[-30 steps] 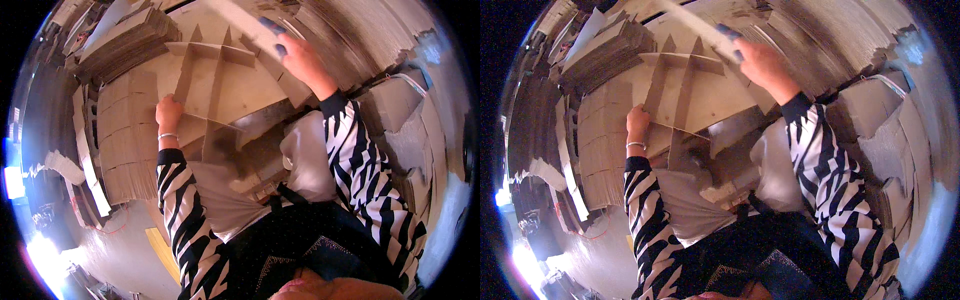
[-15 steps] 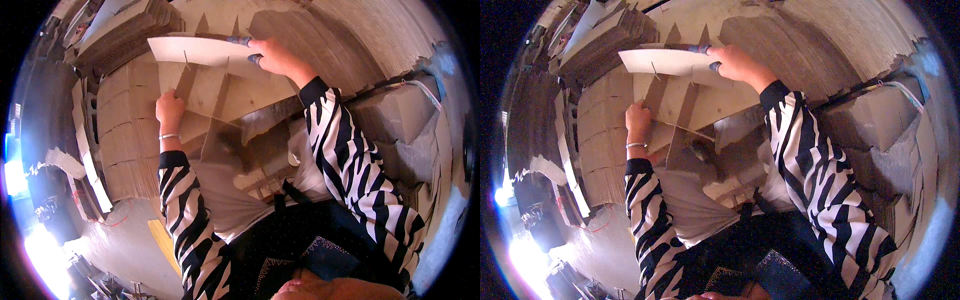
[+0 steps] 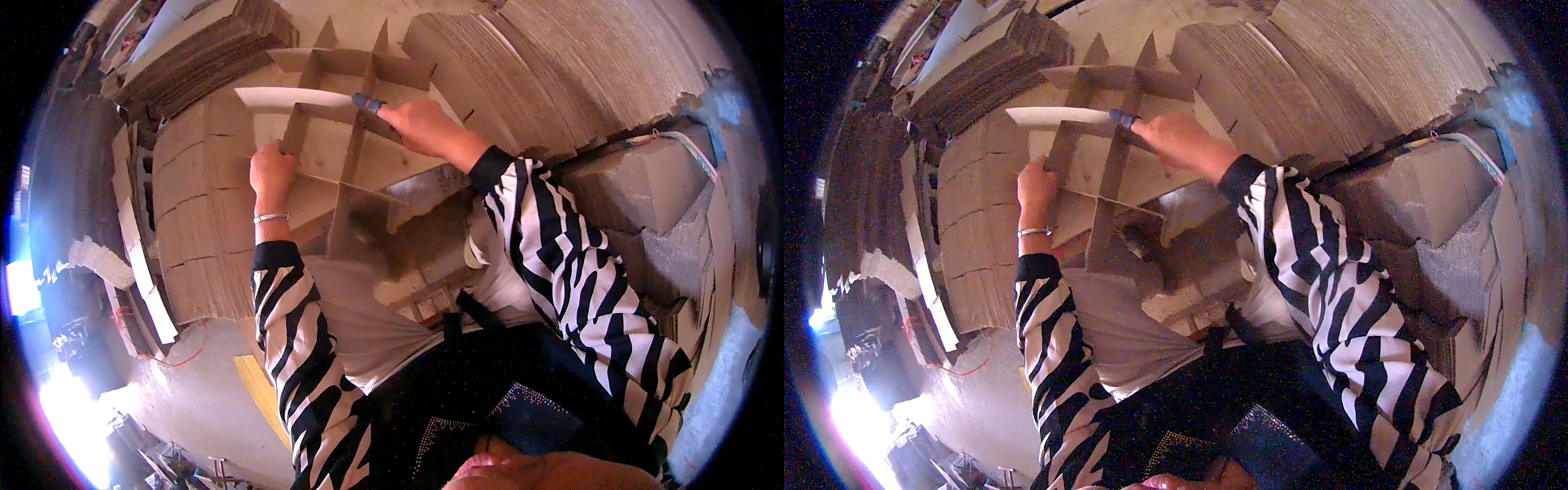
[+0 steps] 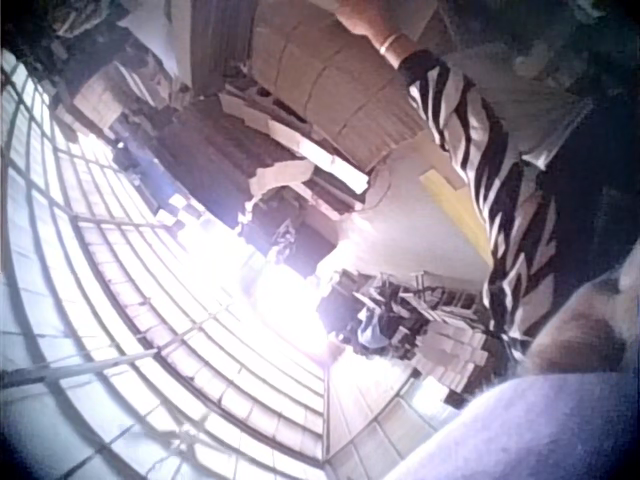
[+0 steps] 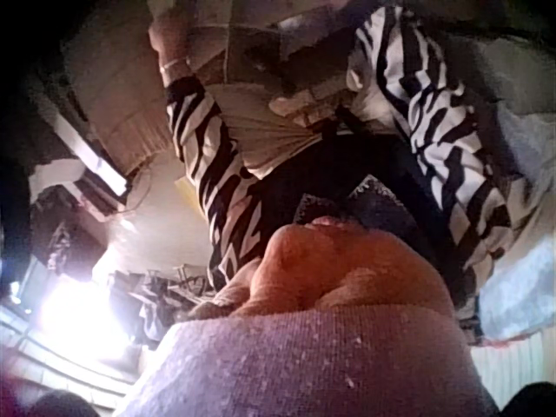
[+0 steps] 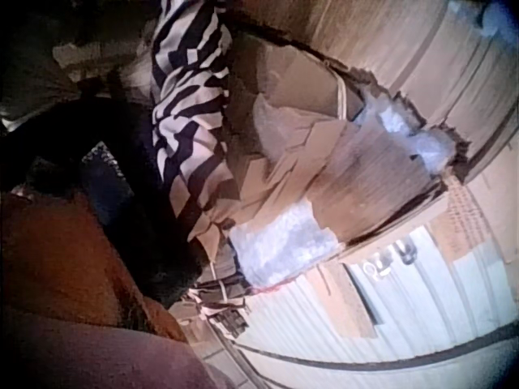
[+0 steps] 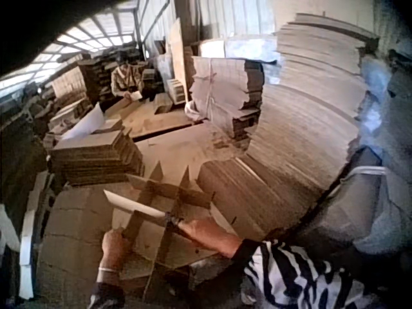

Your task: The person sits on the floor and uses a knife to cut a stack of flat cardboard sheets into smaller rectangular pieces. They repeatedly slice through the cardboard and separate the cut sections.

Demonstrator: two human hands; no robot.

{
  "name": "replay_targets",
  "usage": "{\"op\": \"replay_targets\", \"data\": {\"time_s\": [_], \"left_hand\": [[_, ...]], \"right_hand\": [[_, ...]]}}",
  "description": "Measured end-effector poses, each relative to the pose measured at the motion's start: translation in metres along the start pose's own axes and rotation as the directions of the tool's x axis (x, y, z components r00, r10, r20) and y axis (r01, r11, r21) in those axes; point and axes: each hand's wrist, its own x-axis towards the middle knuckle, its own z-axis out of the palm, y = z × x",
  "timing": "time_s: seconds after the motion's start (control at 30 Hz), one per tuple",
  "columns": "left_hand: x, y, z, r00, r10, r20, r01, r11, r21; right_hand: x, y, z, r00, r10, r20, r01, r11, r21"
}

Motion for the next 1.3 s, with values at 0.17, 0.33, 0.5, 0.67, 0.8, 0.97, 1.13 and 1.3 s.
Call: {"op": "replay_targets", "data": {"time_s": [0.17,0.33,0.5,0.67,0.8,0.97,1.13,1.3], "left_hand": [[-0.008,-0.018,-0.005,0.999,-0.033,-0.014,0.034,0.999,0.016],[-0.011,0.002,-0.013,0.999,-0.041,0.035,0.040,0.998,0.041],[-0.020,0.019,-0.024,0.995,-0.097,-0.028,0.101,0.971,0.218],[-0.011,0.044,-0.034,0.920,0.207,-0.333,-0.093,0.940,0.328],[0.004,0.014,-0.014,0.996,0.007,-0.087,0.013,0.976,0.217],[0.013,0.043,0.002,0.988,0.098,-0.117,-0.077,0.982,0.174],[0.004,0.013,-0.036,0.921,-0.004,-0.389,0.060,0.990,0.130],[-0.008,-0.064,-0.032,0.984,-0.057,0.168,0.041,0.995,0.094]], "right_hand": [[-0.003,-0.006,0.008,0.999,0.049,-0.020,-0.046,0.991,0.127],[-0.011,-0.017,0.002,0.992,0.123,0.001,-0.123,0.989,0.084],[-0.002,-0.013,-0.006,0.998,0.045,0.041,-0.045,0.999,0.000],[-0.014,-0.009,-0.011,0.993,0.108,0.046,-0.104,0.990,-0.096],[0.005,-0.020,0.001,0.998,-0.048,-0.050,0.049,0.999,0.018],[0.000,-0.003,-0.002,0.979,0.096,0.179,-0.085,0.994,-0.069],[-0.008,0.028,-0.022,0.940,0.038,-0.338,-0.092,0.985,-0.145],[0.017,0.060,0.001,0.925,0.322,-0.203,-0.302,0.945,0.124]]}}
